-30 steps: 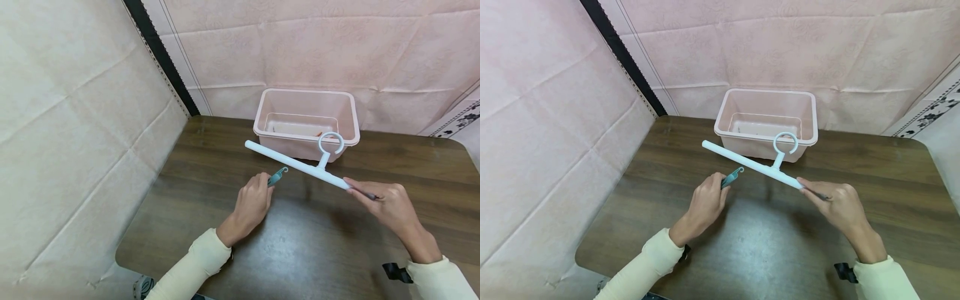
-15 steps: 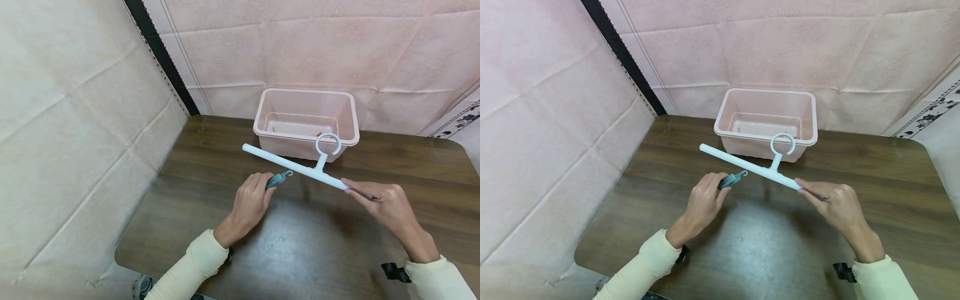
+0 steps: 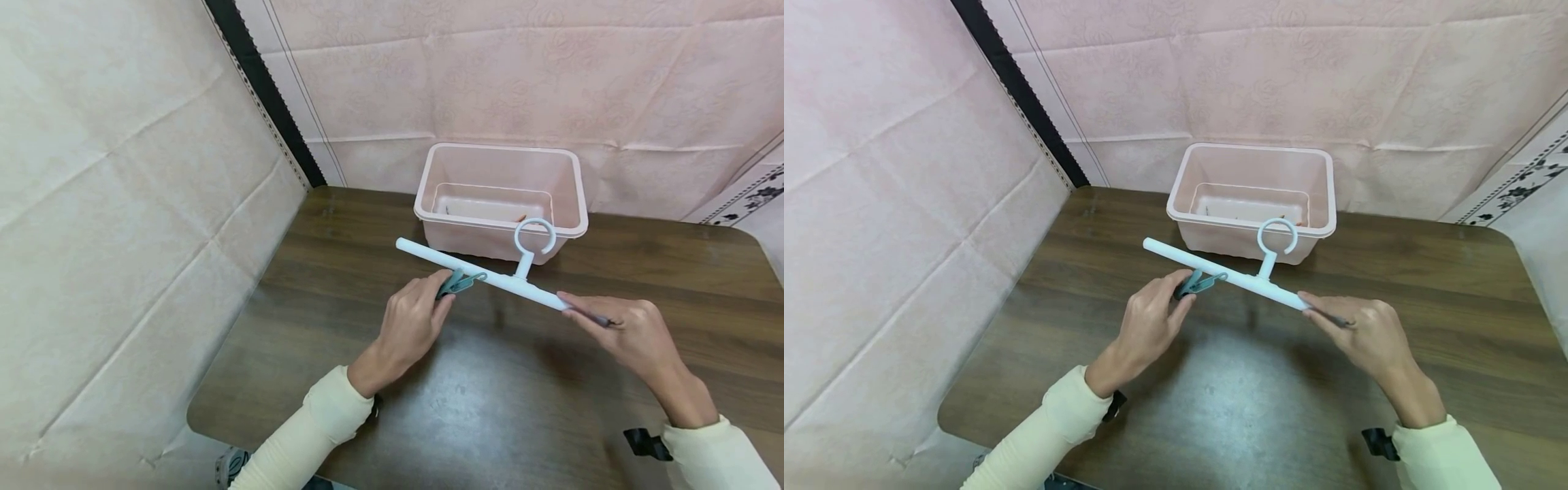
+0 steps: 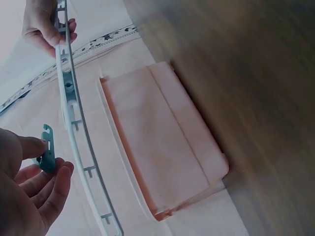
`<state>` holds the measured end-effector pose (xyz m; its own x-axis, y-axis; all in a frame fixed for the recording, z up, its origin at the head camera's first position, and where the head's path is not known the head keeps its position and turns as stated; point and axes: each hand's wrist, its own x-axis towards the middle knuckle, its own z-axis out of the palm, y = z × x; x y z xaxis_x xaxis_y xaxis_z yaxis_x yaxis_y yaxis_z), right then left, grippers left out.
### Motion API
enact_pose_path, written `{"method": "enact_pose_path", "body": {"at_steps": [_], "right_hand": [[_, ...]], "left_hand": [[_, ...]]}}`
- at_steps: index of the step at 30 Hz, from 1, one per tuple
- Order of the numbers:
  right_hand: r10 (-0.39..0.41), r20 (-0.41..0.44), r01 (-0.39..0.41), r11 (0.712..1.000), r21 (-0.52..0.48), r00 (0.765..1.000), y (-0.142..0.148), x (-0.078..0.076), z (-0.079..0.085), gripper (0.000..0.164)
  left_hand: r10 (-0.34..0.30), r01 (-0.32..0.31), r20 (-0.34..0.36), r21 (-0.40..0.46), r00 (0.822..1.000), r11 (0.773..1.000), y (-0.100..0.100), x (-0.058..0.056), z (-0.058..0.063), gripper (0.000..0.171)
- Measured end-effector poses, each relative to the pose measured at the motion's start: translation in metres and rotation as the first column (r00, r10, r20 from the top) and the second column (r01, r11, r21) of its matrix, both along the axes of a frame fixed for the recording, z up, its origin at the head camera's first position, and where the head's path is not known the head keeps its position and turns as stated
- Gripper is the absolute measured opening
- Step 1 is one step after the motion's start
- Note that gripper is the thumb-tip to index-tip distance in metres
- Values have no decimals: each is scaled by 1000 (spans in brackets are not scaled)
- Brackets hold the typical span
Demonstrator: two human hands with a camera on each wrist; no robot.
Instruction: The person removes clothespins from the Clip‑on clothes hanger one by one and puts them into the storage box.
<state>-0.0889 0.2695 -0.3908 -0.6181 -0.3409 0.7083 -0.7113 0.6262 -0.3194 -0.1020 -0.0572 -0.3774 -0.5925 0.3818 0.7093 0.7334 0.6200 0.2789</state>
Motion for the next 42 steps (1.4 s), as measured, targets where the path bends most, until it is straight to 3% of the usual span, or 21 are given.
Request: {"method": "enact_pose_path", "body": {"at_steps": [15,30,38,42], "right_hand": [[-4,-9,4,1000,-5,1000,3,3,-3,47],[-5,87,4,1000,12,996,-1,9,-3,42],[-1,-4,1,1000,-18,1000,-7,6,-1,51],[-2,-9,2,1000,-19,1000,-8,6,-1,52]], "left_hand": [[-38,41,-39,87,999,995,1,-13,20,30],[-40,30,43,211,998,977,-2,-34,44,23],[-27,16,42,229,999,973,-3,-43,51,22],[-23,14,40,224,999,975,-3,-44,53,21]]}}
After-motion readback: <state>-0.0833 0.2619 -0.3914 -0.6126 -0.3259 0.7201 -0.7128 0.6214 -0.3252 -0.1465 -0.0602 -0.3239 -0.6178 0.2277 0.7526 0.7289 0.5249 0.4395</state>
